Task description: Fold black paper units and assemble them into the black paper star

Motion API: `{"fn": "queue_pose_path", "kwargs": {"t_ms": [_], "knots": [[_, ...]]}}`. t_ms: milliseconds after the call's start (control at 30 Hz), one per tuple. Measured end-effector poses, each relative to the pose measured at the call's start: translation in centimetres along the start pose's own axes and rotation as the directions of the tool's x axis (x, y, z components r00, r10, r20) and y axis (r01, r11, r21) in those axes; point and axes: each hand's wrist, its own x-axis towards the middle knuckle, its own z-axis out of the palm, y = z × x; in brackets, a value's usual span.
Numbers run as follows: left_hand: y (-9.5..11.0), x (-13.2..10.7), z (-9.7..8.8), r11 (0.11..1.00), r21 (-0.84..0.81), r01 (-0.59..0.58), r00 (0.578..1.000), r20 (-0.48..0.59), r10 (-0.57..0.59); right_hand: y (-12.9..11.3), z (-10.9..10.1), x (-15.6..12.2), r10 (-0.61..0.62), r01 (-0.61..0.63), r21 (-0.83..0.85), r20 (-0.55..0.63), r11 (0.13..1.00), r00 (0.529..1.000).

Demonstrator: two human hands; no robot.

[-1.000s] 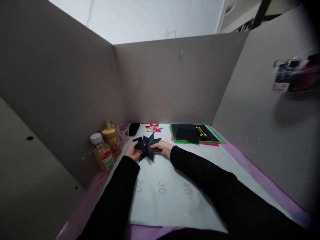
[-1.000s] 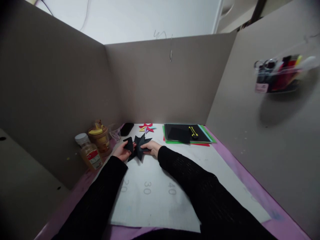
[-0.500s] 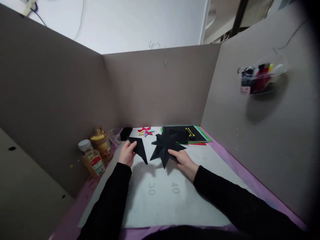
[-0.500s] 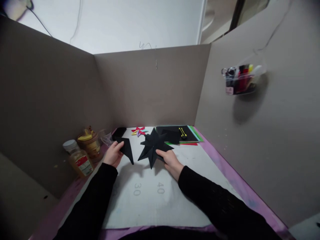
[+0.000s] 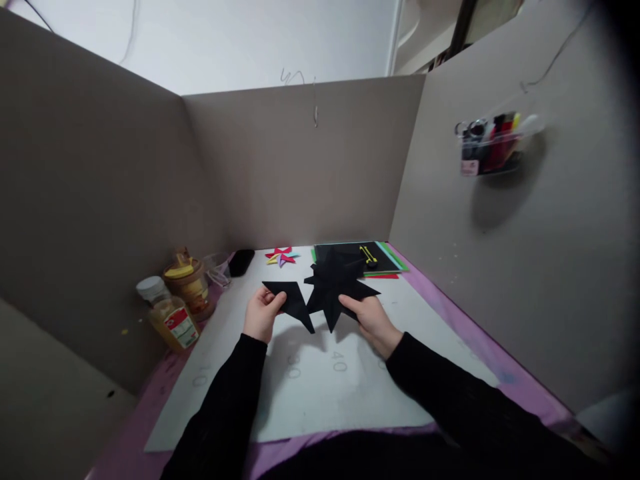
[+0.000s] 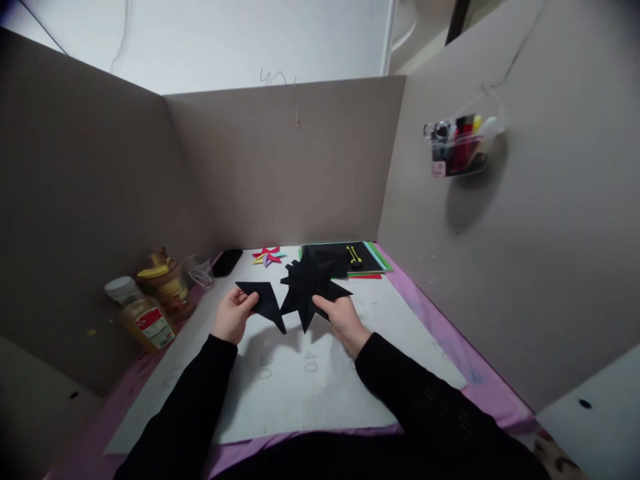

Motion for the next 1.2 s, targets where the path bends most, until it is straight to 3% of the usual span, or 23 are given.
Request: {"fn": "queue_pose_path", "kwargs": {"t_ms": [267, 567, 1200], "knots": [[-0.2, -0.6, 1.0, 0.992, -0.116, 0.043, 0.999, 0.034, -0.039, -0.1, -0.6, 0.1, -0.051, 0.055, -0.12, 0.035, 0.991, 0.998], [-0.2, -0.6, 0.8, 0.993, -0.094, 0.075, 0.995, -0.057, -0.081, -1.7, -0.7, -0.5, -0.137, 0.161, -0.434, 0.086, 0.886, 0.987], [-1.0, -0.2, 0.3, 0.996, -0.08, 0.033, 0.997, -0.062, -0.038, -2.3, -0.3, -0.7, -0.122, 0.158, -0.443, 0.108, 0.882, 0.987]]}}
